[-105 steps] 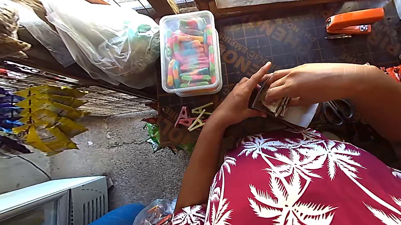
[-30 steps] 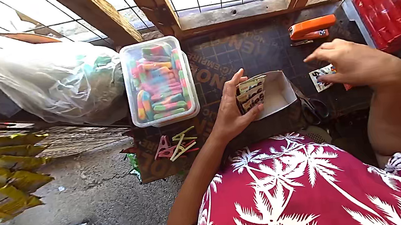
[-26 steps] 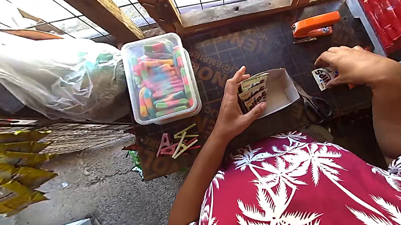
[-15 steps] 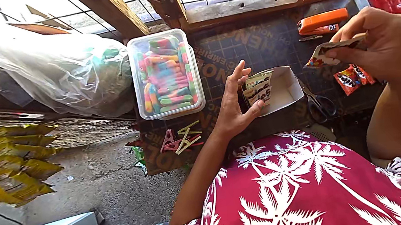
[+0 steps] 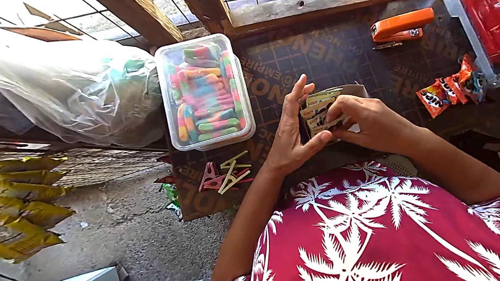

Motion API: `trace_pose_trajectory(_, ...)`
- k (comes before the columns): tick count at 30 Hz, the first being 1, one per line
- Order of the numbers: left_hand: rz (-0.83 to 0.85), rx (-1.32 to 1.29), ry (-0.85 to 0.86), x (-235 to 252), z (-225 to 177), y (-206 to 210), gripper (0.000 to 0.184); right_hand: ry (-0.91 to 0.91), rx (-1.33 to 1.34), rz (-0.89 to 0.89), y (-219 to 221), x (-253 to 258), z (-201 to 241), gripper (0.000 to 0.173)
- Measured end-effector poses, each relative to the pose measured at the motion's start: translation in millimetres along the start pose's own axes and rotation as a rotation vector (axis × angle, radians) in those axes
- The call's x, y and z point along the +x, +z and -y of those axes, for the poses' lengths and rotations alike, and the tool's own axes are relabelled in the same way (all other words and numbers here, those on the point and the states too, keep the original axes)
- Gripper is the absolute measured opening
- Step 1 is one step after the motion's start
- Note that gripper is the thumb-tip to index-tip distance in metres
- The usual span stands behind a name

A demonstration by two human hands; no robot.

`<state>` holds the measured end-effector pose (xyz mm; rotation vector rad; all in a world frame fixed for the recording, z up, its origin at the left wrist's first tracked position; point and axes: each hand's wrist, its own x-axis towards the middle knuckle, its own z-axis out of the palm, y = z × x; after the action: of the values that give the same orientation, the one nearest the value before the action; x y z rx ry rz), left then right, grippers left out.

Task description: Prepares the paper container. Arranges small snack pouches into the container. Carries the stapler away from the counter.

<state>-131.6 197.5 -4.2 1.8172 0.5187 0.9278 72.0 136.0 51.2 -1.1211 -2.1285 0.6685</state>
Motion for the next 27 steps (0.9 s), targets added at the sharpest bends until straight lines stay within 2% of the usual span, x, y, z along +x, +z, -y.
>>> trace_pose_trajectory(5, 0.056, 0.079, 0.025, 0, -5, 1, 0.101, -0.027, -0.021, -0.043, 3, -9, -1, 0.026)
trace_pose_trajectory(8, 0.064, 0.104, 0.004, -1, -5, 1, 0.097, 0.004, -0.051, -0.028, -29, -21, -5, 0.028)
trace_pose_trajectory(10, 0.059, 0.127, 0.006, -1, -3, 0, 0.096, 0.112, -0.179, -0.054, -66, -41, -12, 0.026)
trace_pose_trajectory(13, 0.056, 0.145, 0.01, -2, 1, -2, 0.096, 0.43, -0.478, -0.104, -121, -81, -20, 0.027)
trace_pose_trajectory(15, 0.058, 0.161, 0.009, -2, 0, -3, 0.096, 0.589, -0.596, -0.136, -141, -104, -24, 0.025)
trace_pose_trajectory(18, 0.052, 0.182, 0.013, -1, -1, -2, 0.095, 0.593, -0.59, -0.101, -145, -128, -28, 0.024)
trace_pose_trajectory(20, 0.052, 0.191, 0.014, -1, -2, -1, 0.095, 0.557, -0.534, 0.019, -135, -128, -30, 0.036)
trace_pose_trajectory(23, 0.055, 0.217, 0.023, -2, -4, -1, 0.095, 0.685, -0.562, 0.256, -121, -115, -37, 0.087)
trace_pose_trajectory(25, 0.056, 0.229, 0.033, -2, -5, -1, 0.095, 0.692, -0.613, 0.311, -118, -109, -52, 0.097)
trace_pose_trajectory(27, 0.033, 0.249, 0.064, -2, -5, -1, 0.091, 0.677, -0.64, 0.351, -121, -99, -61, 0.094)
